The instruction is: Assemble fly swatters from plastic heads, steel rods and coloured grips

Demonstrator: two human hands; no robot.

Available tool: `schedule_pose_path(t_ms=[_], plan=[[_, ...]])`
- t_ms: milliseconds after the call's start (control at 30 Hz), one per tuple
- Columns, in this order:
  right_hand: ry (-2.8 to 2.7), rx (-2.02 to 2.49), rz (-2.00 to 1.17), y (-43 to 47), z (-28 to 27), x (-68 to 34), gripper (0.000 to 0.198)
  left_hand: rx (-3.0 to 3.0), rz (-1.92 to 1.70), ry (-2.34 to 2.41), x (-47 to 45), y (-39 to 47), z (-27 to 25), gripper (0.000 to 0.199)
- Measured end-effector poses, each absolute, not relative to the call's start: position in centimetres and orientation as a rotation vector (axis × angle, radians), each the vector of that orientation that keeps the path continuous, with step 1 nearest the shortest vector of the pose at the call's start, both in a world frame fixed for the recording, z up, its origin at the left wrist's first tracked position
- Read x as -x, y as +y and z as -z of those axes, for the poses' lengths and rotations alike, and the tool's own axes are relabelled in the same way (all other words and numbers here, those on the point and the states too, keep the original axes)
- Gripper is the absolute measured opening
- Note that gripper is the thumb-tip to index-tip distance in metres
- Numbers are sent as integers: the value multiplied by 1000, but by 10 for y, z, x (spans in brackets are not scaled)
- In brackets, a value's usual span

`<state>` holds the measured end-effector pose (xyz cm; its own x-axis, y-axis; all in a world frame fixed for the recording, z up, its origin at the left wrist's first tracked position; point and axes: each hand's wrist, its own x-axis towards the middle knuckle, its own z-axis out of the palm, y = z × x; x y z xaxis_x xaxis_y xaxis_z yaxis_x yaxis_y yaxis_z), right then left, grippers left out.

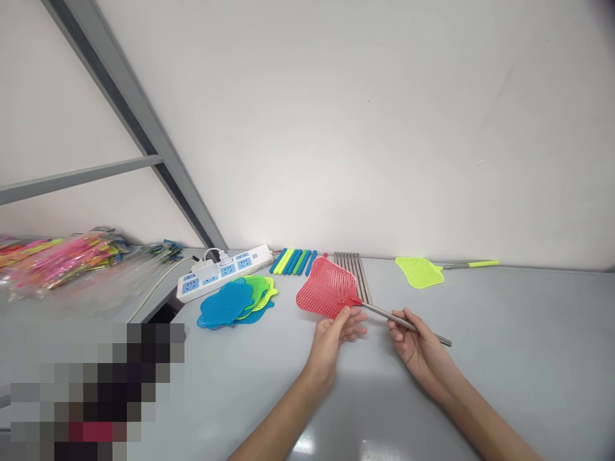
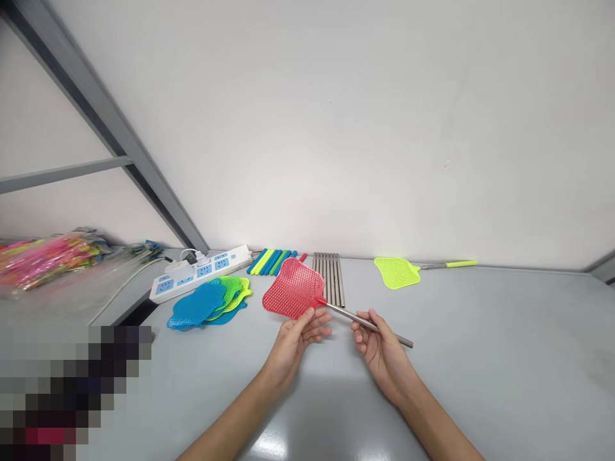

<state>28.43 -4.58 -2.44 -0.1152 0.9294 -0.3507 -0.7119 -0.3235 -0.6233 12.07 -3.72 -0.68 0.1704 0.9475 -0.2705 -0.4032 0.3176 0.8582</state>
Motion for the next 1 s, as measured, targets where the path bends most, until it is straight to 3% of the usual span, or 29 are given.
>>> schedule_pose_path(t_ms=[267,500,1000], plan=[[-542,823,-1841,-60,21,-268,24,-751,-1359,1141,-125,-42,7,42],[-819,800,-2026,-71,23,-257,52,-788,-1443,1194,-123,-42,12,34],[-809,692,-2039,-72,26,-261,57,-866,-1384,1155,-129,-43,19,35]])
